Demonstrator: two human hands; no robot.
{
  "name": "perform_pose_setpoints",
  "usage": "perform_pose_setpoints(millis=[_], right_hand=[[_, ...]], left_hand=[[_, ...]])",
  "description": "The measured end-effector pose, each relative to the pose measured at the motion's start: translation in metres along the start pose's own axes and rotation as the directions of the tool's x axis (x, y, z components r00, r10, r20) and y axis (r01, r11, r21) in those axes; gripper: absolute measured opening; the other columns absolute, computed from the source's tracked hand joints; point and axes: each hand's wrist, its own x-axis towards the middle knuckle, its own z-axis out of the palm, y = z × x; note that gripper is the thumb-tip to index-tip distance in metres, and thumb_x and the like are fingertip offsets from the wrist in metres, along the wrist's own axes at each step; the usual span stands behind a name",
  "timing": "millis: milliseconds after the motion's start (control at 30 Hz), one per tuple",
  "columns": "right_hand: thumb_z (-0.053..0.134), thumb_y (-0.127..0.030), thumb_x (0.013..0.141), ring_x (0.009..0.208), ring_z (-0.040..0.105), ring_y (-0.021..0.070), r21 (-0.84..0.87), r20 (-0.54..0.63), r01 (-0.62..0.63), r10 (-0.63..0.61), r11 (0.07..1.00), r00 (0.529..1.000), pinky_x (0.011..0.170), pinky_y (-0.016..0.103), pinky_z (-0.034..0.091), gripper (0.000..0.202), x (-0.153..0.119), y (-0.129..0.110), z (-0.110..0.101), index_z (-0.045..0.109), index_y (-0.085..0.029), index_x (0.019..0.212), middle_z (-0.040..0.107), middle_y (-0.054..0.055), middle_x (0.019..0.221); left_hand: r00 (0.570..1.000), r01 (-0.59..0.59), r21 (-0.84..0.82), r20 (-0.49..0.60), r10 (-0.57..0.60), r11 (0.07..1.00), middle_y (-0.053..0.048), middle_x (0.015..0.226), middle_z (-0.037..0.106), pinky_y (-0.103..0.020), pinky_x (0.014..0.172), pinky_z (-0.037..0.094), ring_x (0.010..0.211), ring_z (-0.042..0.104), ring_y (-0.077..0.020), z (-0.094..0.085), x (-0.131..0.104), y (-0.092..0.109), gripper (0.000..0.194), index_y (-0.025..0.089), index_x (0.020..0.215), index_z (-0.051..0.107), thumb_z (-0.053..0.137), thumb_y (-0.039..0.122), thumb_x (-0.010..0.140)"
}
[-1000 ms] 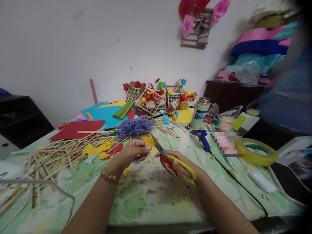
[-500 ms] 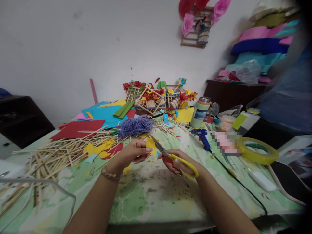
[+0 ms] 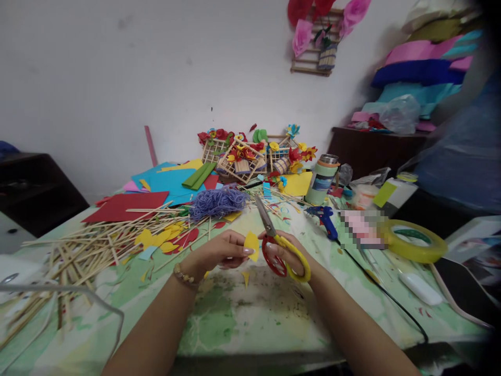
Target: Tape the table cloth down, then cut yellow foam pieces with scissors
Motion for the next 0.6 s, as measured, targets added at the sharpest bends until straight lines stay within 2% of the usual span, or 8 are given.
perform_pose_setpoints(millis=[67, 133, 233, 333, 400, 533, 600], right_hand=[[0.062, -0.053, 0.08, 0.076, 0.055, 0.0139, 0.046, -0.05, -0.022, 0.024, 0.999, 0.998, 0.07, 0.026, 0.046, 0.046, 0.001, 0.001, 0.006, 0.06, -0.016, 0.107, 0.06, 0.004, 0.089], [0.066, -0.049, 0.077, 0.07, 0.053, 0.0121, 0.107, -0.061, -0.047, 0.054, 0.993, 0.997, 0.064, 0.024, 0.045, 0.046, 0.002, 0.002, 0.011, 0.058, -0.016, 0.108, 0.058, 0.002, 0.083], [0.072, -0.042, 0.072, 0.061, 0.049, 0.0095, 0.184, -0.082, -0.044, 0.06, 0.982, 0.995, 0.054, 0.021, 0.042, 0.047, 0.003, 0.002, 0.016, 0.056, -0.016, 0.108, 0.055, -0.002, 0.073], [0.072, -0.04, 0.071, 0.055, 0.048, 0.0086, 0.254, -0.199, 0.013, 0.039, 0.967, 0.979, 0.047, 0.02, 0.041, 0.046, 0.004, 0.001, 0.02, 0.054, -0.018, 0.108, 0.052, -0.003, 0.071], [0.072, -0.039, 0.07, 0.051, 0.047, 0.008, 0.268, -0.282, 0.037, 0.042, 0.963, 0.958, 0.042, 0.02, 0.041, 0.048, 0.005, 0.0, 0.021, 0.052, -0.02, 0.109, 0.051, -0.004, 0.071], [0.073, -0.04, 0.069, 0.048, 0.042, 0.0062, 0.244, -0.372, 0.062, 0.034, 0.968, 0.927, 0.039, 0.02, 0.039, 0.052, 0.007, 0.0, 0.018, 0.051, -0.022, 0.112, 0.049, -0.005, 0.073], [0.069, -0.044, 0.074, 0.051, 0.044, 0.0075, 0.198, -0.367, 0.068, 0.009, 0.978, 0.93, 0.042, 0.02, 0.04, 0.05, 0.007, 0.002, 0.013, 0.051, -0.021, 0.113, 0.049, -0.003, 0.075]], left_hand=[[0.994, 0.045, 0.034, 0.096, -0.048, 0.998, 0.005, 0.037, 0.039, -0.017, 0.032, 0.013, 0.03, 0.026, -0.0027, 0.006, 0.005, -0.003, 0.038, 0.012, 0.058, 0.056, 0.069, 0.046, 0.07], [0.983, 0.078, 0.079, 0.162, -0.09, 0.994, 0.005, 0.037, 0.04, -0.018, 0.033, 0.015, 0.031, 0.029, -0.0032, 0.011, 0.009, -0.007, 0.037, 0.011, 0.06, 0.059, 0.068, 0.045, 0.073], [0.978, 0.087, 0.118, 0.181, -0.107, 0.989, 0.004, 0.038, 0.043, -0.018, 0.035, 0.02, 0.032, 0.034, -0.0039, 0.015, 0.014, -0.011, 0.035, 0.01, 0.064, 0.062, 0.067, 0.043, 0.076], [0.994, 0.019, 0.076, 0.105, -0.027, 0.997, 0.002, 0.044, 0.052, -0.018, 0.04, 0.031, 0.037, 0.043, -0.006, 0.019, 0.018, -0.013, 0.034, 0.011, 0.071, 0.062, 0.066, 0.044, 0.077], [0.999, -0.05, 0.037, 0.006, 0.05, 0.998, 0.0, 0.052, 0.058, -0.02, 0.047, 0.04, 0.043, 0.051, -0.0083, 0.024, 0.021, -0.014, 0.035, 0.012, 0.077, 0.062, 0.064, 0.047, 0.078], [0.964, -0.191, 0.048, -0.177, 0.197, 0.98, -0.004, 0.071, 0.066, -0.024, 0.058, 0.048, 0.055, 0.061, -0.0114, 0.036, 0.026, -0.014, 0.039, 0.012, 0.08, 0.062, 0.063, 0.05, 0.079], [0.934, -0.254, 0.073, -0.24, 0.264, 0.965, -0.004, 0.069, 0.067, -0.025, 0.061, 0.049, 0.057, 0.062, -0.0124, 0.037, 0.026, -0.012, 0.038, 0.012, 0.079, 0.061, 0.064, 0.05, 0.078]])
